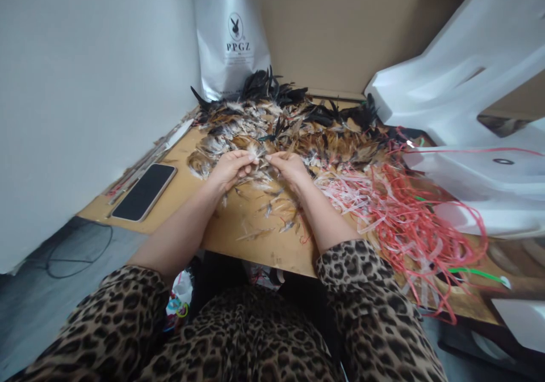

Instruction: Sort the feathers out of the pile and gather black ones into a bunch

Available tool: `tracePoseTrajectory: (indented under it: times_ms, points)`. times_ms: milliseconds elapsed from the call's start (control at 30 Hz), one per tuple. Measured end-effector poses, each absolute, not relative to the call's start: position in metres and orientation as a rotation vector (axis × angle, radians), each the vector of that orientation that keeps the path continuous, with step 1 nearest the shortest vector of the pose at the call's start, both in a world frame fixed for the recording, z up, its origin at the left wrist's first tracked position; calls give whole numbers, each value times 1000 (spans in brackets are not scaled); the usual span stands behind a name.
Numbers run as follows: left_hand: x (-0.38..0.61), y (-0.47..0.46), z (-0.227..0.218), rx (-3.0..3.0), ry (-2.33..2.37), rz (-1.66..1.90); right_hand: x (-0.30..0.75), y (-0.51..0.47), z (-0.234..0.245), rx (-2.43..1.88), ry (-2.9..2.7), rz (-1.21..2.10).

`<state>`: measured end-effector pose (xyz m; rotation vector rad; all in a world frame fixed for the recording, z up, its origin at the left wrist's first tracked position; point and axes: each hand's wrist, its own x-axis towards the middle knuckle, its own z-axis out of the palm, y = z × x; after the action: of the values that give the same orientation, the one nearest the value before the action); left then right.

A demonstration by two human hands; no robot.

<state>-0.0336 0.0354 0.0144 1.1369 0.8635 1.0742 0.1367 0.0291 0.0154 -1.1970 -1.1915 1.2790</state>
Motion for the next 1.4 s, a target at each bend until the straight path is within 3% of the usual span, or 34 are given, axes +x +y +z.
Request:
tracePoseTrajectory:
  times_ms: [367,1067,1400]
  points:
    - [-31,30,18,1130,833,1031,129,24,25,-1017,-1292,1189]
    - [-27,30,15,1159,877,1060,130,21,30,-1185,-1400,1006]
    - [-34,33,13,962,734,999,133,23,26,-969,-1251,1258]
